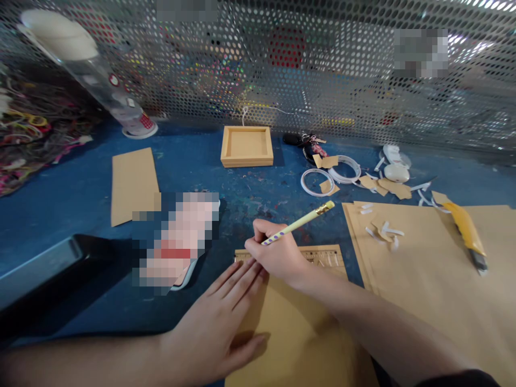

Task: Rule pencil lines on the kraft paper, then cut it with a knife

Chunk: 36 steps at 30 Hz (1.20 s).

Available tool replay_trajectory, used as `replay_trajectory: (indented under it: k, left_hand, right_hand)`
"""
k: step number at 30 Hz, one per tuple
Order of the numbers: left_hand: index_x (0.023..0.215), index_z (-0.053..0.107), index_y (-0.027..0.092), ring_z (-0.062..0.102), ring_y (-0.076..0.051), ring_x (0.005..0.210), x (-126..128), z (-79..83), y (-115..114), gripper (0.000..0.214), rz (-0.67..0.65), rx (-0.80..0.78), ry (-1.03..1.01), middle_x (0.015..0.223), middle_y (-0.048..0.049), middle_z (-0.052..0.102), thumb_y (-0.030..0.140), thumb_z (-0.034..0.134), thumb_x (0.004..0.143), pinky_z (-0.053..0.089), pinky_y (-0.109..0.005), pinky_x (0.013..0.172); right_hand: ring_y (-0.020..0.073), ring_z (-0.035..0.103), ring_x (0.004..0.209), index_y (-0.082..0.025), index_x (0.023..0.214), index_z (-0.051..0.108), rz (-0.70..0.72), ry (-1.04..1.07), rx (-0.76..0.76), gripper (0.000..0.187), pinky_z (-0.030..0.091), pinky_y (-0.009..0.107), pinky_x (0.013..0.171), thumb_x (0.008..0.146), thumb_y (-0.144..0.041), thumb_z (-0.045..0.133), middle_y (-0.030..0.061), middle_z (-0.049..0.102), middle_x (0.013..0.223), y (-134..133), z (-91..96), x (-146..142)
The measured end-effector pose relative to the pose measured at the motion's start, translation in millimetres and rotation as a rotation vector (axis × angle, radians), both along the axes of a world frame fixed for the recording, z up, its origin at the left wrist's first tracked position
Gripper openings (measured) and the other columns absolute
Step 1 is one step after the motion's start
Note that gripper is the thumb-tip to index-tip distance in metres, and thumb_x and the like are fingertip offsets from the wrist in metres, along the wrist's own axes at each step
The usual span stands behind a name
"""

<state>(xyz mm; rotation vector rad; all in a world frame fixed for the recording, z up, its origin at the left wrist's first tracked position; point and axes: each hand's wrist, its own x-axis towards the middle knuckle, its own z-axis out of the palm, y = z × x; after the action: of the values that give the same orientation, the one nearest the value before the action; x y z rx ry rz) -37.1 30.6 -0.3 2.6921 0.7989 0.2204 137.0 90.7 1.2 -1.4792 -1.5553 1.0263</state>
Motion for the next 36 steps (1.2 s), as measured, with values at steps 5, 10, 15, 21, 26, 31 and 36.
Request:
replay_trajectory:
  k: [5, 10, 15, 21, 26, 31, 36]
  left_hand:
    - [0.151, 0.024, 0.007, 0.015, -0.026, 0.146, 0.1, -0.7, -0.1, 0.076, 0.001, -0.002, 0.005, 0.157, -0.0139, 0.021, 0.059, 0.033, 0.097, 0.009, -0.038, 0.120]
    - [0.152, 0.020, 0.007, 0.014, -0.027, 0.146, 0.0, -0.9, -0.8, 0.077, 0.000, -0.003, 0.002, 0.158, -0.0137, 0.018, 0.059, 0.034, 0.097, 0.009, -0.039, 0.120]
    - [0.152, 0.020, 0.006, 0.015, -0.027, 0.146, 0.0, -1.1, 0.1, 0.078, -0.001, -0.006, 0.000, 0.158, -0.0142, 0.017, 0.059, 0.034, 0.097, 0.010, -0.039, 0.120]
    - [0.152, 0.021, 0.005, 0.013, -0.027, 0.146, -0.3, -1.4, -0.5, 0.078, -0.006, 0.008, -0.003, 0.158, -0.0153, 0.018, 0.059, 0.034, 0.097, 0.009, -0.039, 0.120]
    - [0.152, 0.021, 0.005, 0.012, -0.027, 0.146, 0.5, -1.7, 0.3, 0.077, -0.010, 0.004, 0.001, 0.158, -0.0149, 0.018, 0.058, 0.033, 0.097, 0.007, -0.038, 0.120]
    - [0.151, 0.022, 0.005, 0.014, -0.027, 0.146, 0.4, -1.7, 0.6, 0.077, -0.006, 0.002, -0.003, 0.158, -0.0149, 0.018, 0.059, 0.033, 0.097, 0.009, -0.039, 0.120]
    - [0.151, 0.022, 0.005, 0.013, -0.027, 0.146, 0.1, -1.3, -0.3, 0.077, -0.006, 0.005, 0.000, 0.158, -0.0150, 0.018, 0.059, 0.033, 0.097, 0.010, -0.039, 0.120]
  right_hand:
    - [0.0097, 0.028, 0.053, -0.021, 0.056, 0.029, 0.004, 0.010, 0.006, 0.028, 0.022, 0.024, 0.046, 0.065, -0.010, 0.053, -0.0071, 0.031, 0.053, -0.3, -0.6, 0.4]
    - [0.0098, 0.027, 0.053, -0.021, 0.056, 0.026, -0.084, 0.053, 0.064, 0.029, 0.022, 0.025, 0.047, 0.066, -0.010, 0.051, -0.0073, 0.028, 0.053, 0.2, -3.3, -0.1]
    - [0.0100, 0.026, 0.054, -0.021, 0.056, 0.025, -0.129, 0.051, 0.064, 0.030, 0.022, 0.026, 0.048, 0.067, -0.010, 0.050, -0.0073, 0.027, 0.053, 0.7, -5.0, -0.3]
    - [0.0100, 0.026, 0.053, -0.021, 0.056, 0.024, -0.097, 0.052, 0.044, 0.030, 0.022, 0.026, 0.048, 0.067, -0.009, 0.050, -0.0073, 0.026, 0.053, 0.5, -4.8, -0.3]
    - [0.0100, 0.026, 0.054, -0.021, 0.056, 0.024, -0.083, 0.044, 0.049, 0.030, 0.021, 0.026, 0.048, 0.067, -0.009, 0.050, -0.0072, 0.026, 0.054, 0.3, -5.4, 0.3]
    - [0.0101, 0.026, 0.054, -0.021, 0.057, 0.024, -0.083, 0.045, 0.054, 0.031, 0.022, 0.026, 0.048, 0.068, -0.009, 0.050, -0.0072, 0.026, 0.054, 0.3, -5.6, 0.7]
    - [0.0102, 0.026, 0.053, -0.022, 0.057, 0.024, -0.077, 0.042, 0.034, 0.030, 0.021, 0.026, 0.048, 0.068, -0.010, 0.050, -0.0072, 0.026, 0.054, -0.1, -6.4, 0.8]
